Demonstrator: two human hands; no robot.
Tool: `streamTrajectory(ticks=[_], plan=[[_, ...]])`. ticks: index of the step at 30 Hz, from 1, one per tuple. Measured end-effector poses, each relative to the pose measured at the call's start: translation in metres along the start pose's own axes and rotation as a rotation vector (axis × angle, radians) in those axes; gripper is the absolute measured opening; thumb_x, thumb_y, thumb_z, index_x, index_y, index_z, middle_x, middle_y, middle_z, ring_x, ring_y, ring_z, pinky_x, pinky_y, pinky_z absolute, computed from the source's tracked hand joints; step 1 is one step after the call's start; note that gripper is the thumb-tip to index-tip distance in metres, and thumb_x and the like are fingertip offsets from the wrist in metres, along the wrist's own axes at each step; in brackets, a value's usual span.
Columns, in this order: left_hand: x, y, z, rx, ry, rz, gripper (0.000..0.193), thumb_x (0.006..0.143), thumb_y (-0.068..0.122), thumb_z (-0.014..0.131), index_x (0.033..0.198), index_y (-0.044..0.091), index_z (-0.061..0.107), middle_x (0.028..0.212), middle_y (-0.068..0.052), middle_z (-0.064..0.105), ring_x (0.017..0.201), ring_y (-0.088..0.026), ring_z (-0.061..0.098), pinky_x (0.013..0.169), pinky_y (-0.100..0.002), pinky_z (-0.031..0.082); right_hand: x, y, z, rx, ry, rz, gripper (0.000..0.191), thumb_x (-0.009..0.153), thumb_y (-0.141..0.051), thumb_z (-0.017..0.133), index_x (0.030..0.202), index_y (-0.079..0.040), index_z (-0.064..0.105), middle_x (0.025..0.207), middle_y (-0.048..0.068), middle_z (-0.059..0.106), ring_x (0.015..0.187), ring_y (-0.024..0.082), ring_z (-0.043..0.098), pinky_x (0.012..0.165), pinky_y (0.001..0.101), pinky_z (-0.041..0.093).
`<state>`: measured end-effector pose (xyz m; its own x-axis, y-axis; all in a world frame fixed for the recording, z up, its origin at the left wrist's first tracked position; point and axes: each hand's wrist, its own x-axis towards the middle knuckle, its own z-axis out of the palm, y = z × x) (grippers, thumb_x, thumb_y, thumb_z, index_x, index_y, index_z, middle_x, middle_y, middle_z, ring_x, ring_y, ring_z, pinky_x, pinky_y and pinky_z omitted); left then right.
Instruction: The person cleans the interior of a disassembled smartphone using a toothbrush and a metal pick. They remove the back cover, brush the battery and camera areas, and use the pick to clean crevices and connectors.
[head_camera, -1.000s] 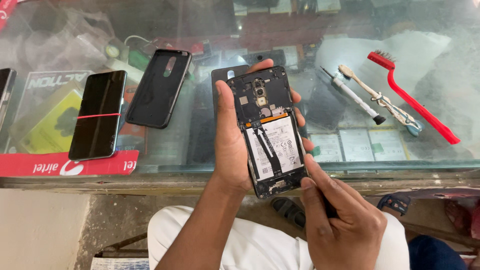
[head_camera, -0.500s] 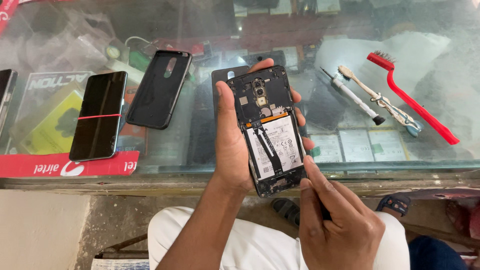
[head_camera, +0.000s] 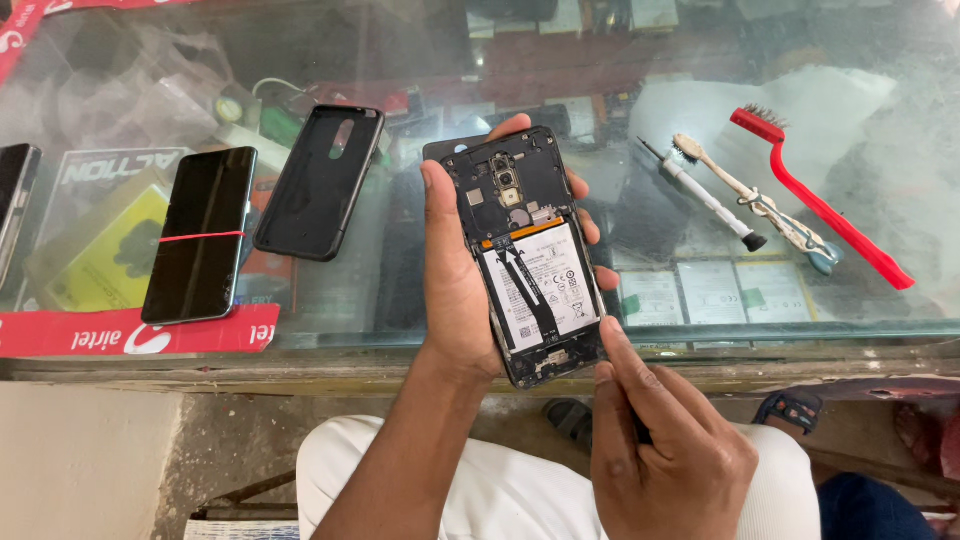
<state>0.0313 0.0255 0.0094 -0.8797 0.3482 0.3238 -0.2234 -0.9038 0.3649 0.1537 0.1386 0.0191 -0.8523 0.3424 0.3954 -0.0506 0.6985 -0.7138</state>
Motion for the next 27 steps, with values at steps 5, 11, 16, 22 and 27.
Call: streamTrajectory(ticks=[5,11,16,22,27], plan=[[-0.0034,-0.0027,0.001,0.002,0.0,-0.018,0.066,0.113,0.067,0.037,0.147,0.01,0.04,0.112,-0.02,0.062,0.095,-0.028,0.071,0.076,-0.048,0.066,0.0061,-0.0019,-0.0019,0.06,-0.015,0.051,0.036,0.088,-0.001,0.074,0.123,-0.008,0.075,0.077,0.009,0.075,0.062,0.009,0.07,0.059,0.0244,0.052],[-0.0037,-0.0029,0.0014,-0.015,0.013,-0.022,0.067,0.112,0.066,0.037,0.147,0.009,0.04,0.112,-0.02,0.062,0.095,-0.028,0.071,0.075,-0.049,0.066,0.0031,-0.0029,-0.006,-0.002,0.004,-0.035,0.036,0.086,0.0,0.073,0.122,-0.008,0.075,0.08,0.01,0.076,0.066,0.008,0.073,0.06,0.0245,0.053],[-0.0006,-0.0021,0.0009,-0.033,-0.009,-0.003,0.065,0.114,0.066,0.037,0.148,0.009,0.04,0.112,-0.02,0.062,0.095,-0.028,0.071,0.075,-0.049,0.066,0.0029,0.0006,-0.0016,-0.051,-0.009,-0.039,0.036,0.087,0.001,0.075,0.122,-0.008,0.076,0.074,0.01,0.073,0.057,0.012,0.07,0.057,0.0274,0.052],[-0.0045,-0.0033,0.0031,0.0,0.017,-0.046,0.067,0.112,0.066,0.037,0.148,0.009,0.039,0.112,-0.019,0.062,0.095,-0.028,0.071,0.075,-0.049,0.066,0.0017,-0.0011,-0.0032,-0.049,0.014,-0.044,0.037,0.087,-0.001,0.072,0.123,-0.009,0.075,0.078,0.01,0.074,0.063,0.012,0.073,0.059,0.0271,0.054],[-0.0028,-0.0016,0.0031,0.052,0.032,-0.007,0.068,0.112,0.066,0.037,0.149,0.009,0.039,0.111,-0.019,0.062,0.093,-0.027,0.07,0.075,-0.048,0.066,0.0059,-0.0033,-0.0017,-0.085,0.018,-0.124,0.033,0.089,-0.002,0.073,0.121,-0.007,0.076,0.08,0.011,0.075,0.064,0.015,0.072,0.06,0.0295,0.054]])
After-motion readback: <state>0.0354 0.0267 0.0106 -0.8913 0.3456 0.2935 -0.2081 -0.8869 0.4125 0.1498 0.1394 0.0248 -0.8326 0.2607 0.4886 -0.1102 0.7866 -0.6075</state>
